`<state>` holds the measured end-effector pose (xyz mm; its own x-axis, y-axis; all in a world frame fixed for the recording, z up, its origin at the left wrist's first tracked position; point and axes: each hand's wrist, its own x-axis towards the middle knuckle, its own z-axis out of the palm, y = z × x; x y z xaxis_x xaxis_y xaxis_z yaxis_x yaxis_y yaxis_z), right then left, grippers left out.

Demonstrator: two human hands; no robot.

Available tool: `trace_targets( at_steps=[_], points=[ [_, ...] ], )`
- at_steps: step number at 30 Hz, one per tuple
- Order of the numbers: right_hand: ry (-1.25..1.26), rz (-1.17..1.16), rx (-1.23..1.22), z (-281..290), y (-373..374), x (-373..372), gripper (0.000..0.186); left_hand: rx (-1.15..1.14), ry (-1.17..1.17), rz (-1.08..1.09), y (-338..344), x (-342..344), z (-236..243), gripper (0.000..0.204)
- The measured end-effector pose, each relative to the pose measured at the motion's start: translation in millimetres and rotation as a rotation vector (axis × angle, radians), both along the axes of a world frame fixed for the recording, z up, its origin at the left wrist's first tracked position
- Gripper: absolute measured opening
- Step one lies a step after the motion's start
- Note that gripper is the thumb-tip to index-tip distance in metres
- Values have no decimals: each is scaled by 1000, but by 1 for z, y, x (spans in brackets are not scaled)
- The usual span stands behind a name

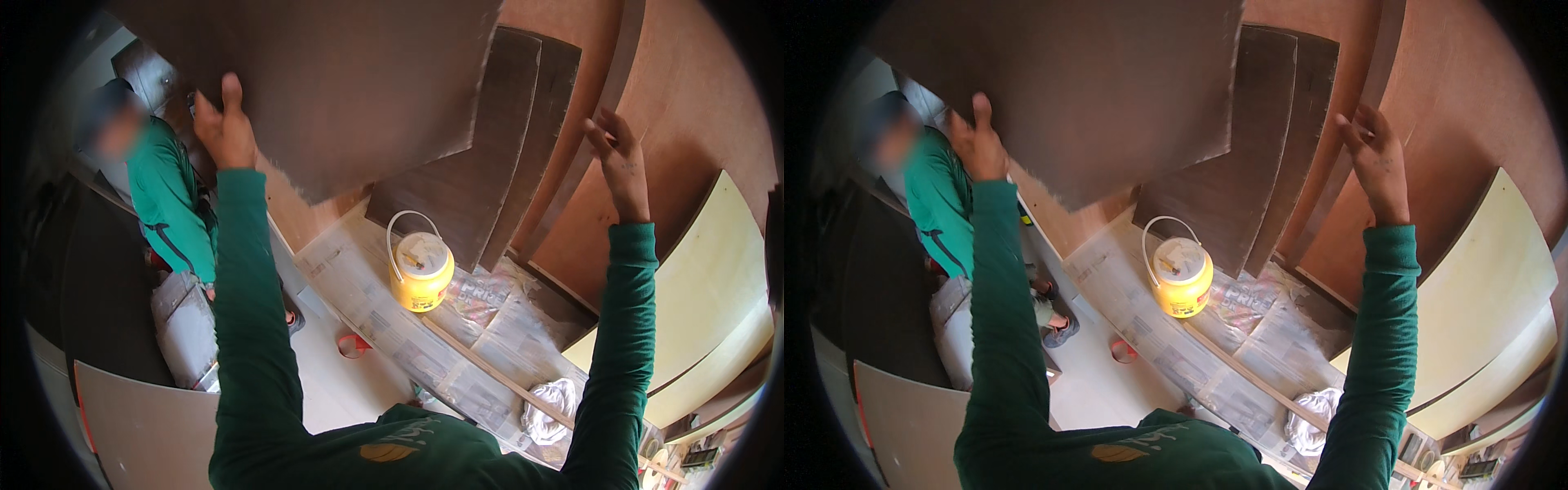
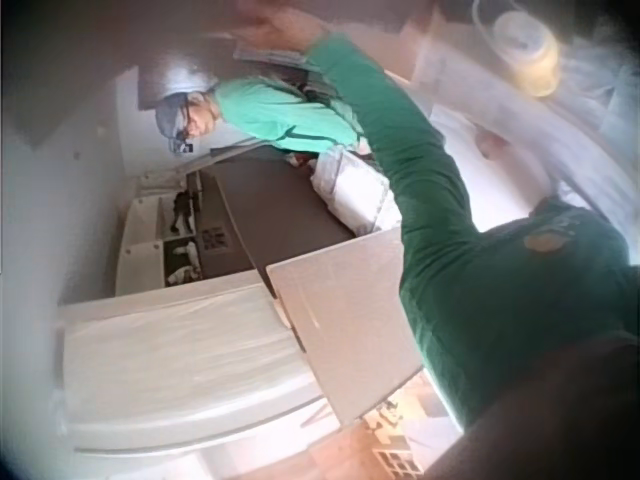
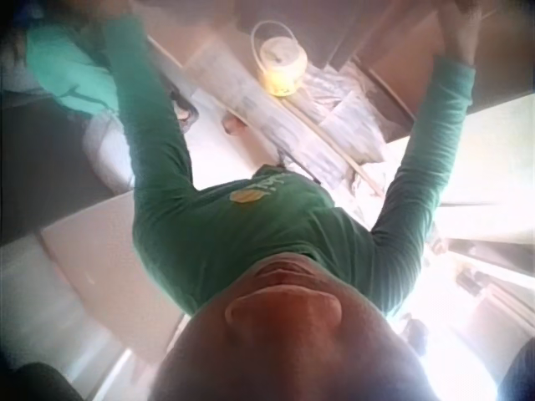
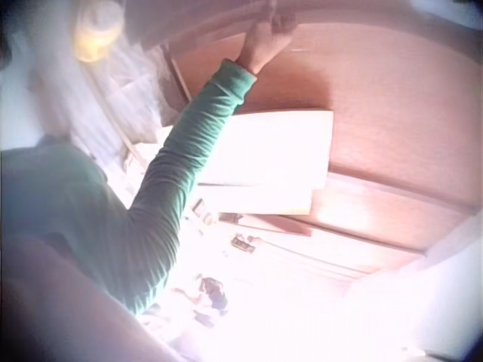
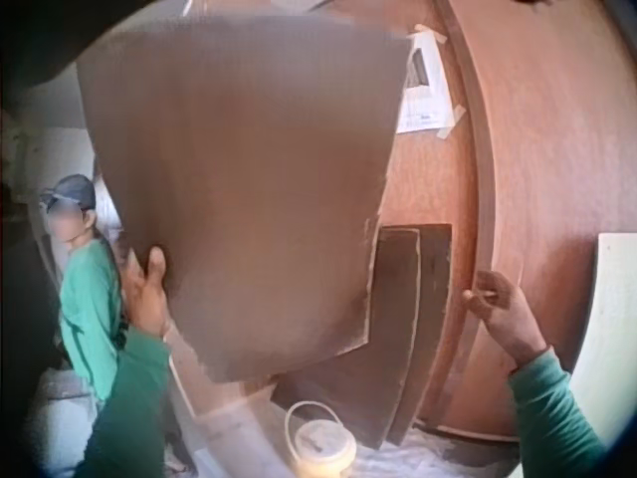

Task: The person handles large white and brown cabinet panels, wiping them with a cloth and positioning them against a wall. They also move between the interior room and a balcony to retrieve and stack additional panels.

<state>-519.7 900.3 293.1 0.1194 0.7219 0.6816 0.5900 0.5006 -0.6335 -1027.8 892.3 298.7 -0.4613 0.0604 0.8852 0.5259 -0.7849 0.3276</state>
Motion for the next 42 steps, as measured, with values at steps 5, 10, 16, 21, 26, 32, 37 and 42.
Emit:
trace_targets(
  at_steps=[5,10,16,21,26,32,37,42],
  points=[
    [6,-90,-64,-41,22,22,66,-118,-83,47,-6,-33,-84,51],
    [13,-216,-60,-70,49,32,59,-206,-125,143,-27,-30,-134,47],
    [8,-431,41,-89,106,9,44,-363,-164,173,-6,-67,-200,50],
    [22,-447,310,-83,141,-7,49,-406,-237,231,26,-97,-242,50],
    [63,-449,326,-71,172,-11,55,-433,-239,317,58,-113,-258,48],
    [-22,-451,119,-55,169,-18,49,-468,-296,307,77,-131,-277,51],
    [300,-111,129,-45,158,-44,36,-466,-211,561,80,-131,-275,55],
    [306,-402,381,-26,160,-42,31,-441,-278,417,87,-122,-265,56]
  ],
)
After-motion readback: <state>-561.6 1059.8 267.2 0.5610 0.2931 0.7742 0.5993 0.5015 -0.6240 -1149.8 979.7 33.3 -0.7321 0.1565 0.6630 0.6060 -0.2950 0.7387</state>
